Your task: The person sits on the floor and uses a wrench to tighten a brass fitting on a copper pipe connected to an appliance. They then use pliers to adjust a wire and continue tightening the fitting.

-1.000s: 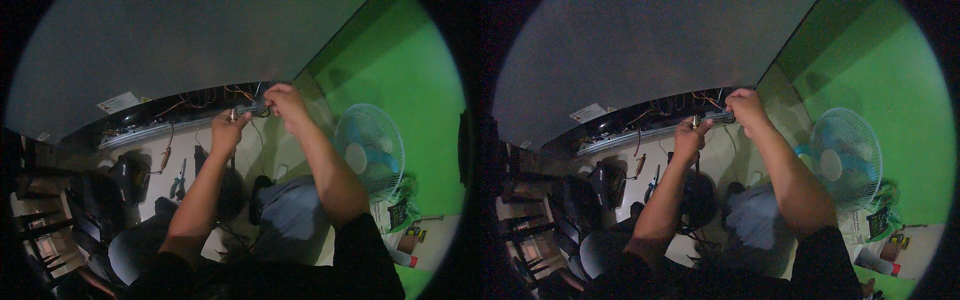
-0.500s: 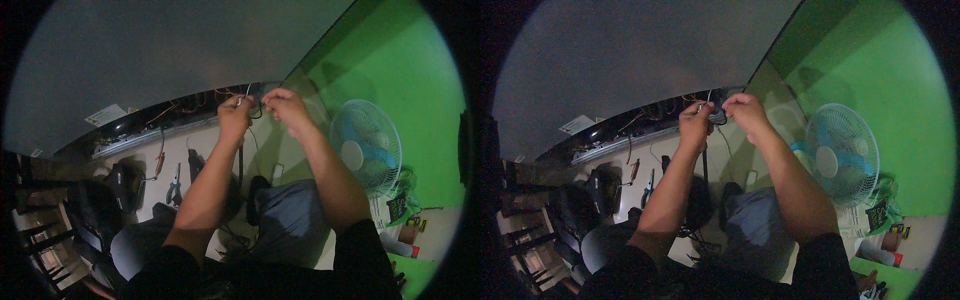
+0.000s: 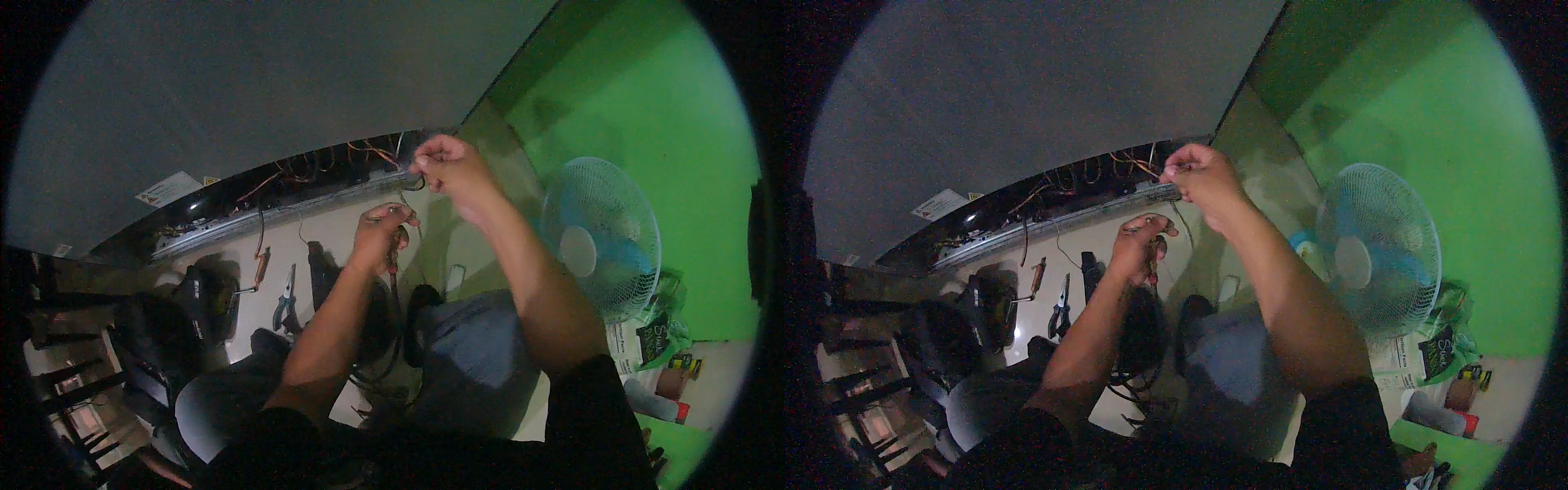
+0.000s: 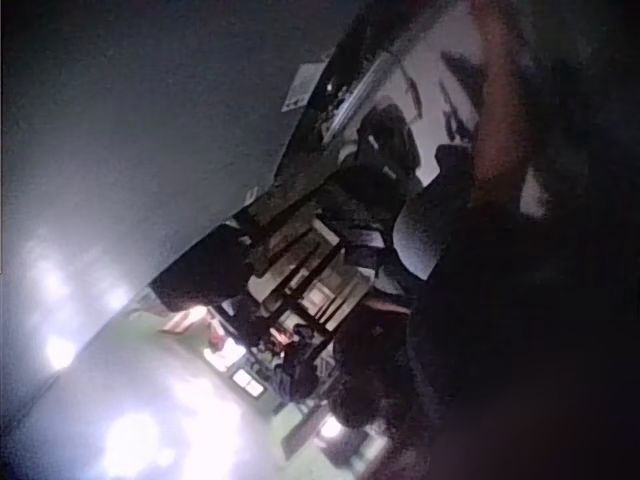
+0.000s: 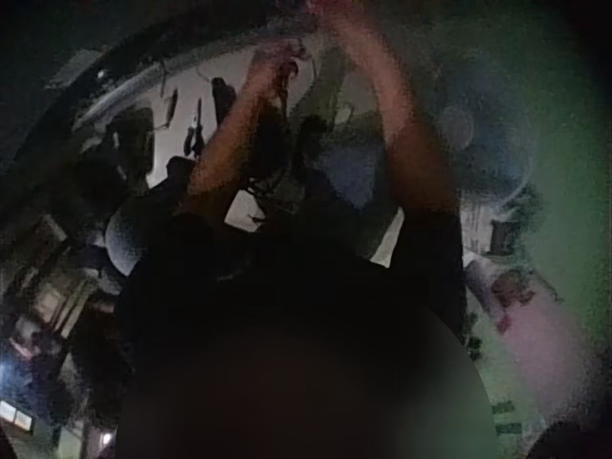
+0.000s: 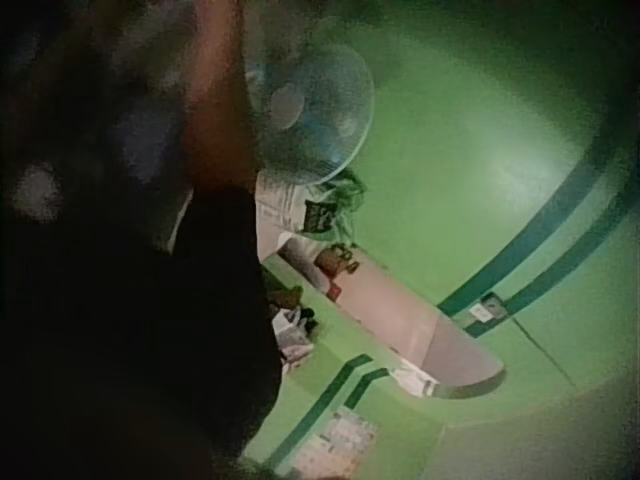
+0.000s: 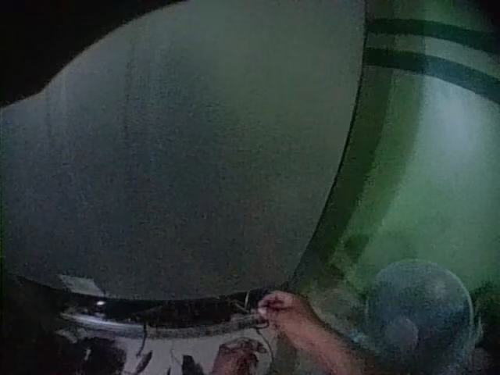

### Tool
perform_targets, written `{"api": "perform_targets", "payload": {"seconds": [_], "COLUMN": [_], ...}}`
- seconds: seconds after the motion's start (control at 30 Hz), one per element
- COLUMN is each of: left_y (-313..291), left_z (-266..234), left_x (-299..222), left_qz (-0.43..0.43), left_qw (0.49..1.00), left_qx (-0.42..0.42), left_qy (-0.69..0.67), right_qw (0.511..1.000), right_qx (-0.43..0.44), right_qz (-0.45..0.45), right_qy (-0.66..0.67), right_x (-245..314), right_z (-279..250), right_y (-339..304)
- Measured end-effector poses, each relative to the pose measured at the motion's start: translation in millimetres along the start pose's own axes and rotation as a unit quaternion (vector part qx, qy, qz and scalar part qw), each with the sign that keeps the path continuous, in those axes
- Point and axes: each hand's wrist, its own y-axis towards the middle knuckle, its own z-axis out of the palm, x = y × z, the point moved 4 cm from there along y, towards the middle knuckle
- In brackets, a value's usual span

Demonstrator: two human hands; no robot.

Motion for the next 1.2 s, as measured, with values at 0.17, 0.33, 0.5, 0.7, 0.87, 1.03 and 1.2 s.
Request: {"api": "perform_targets", "payload": {"seconds": [0.17,0.33,0.5,0.7,0.87,1.03,1.2], "left_y": [-30.6,-103.8,-197.4,-286.7,-317.9,-321.2,-317.8], "left_z": [8.8,25.3,35.7,26.8,15.6,6.5,6.8], "left_x": [-58.4,-108.0,-123.5,-115.4,-99.4,-98.4,-102.1], "left_qz": [0.123,0.212,0.211,0.179,0.252,0.288,0.276], "left_qw": [0.989,0.973,0.969,0.968,0.935,0.924,0.927], "left_qx": [-0.031,0.055,0.127,0.071,0.087,0.107,0.132], "left_qy": [0.069,0.068,0.028,0.161,0.233,0.23,0.218], "right_qw": [0.998,0.937,0.879,0.869,0.852,0.826,0.811], "right_qx": [0.045,0.187,0.253,0.282,0.266,0.236,0.222], "right_qz": [-0.043,-0.241,-0.365,-0.373,-0.41,-0.468,-0.492], "right_qy": [-0.027,-0.168,-0.175,-0.163,-0.188,-0.206,-0.228], "right_x": [25.1,83.5,107.1,98.3,77.9,77.3,80.9], "right_z": [17.3,37.4,73.4,103.2,122.3,131.7,135.2], "right_y": [-4.4,-76.7,-164.4,-234.7,-268.4,-271.9,-274.0]}}
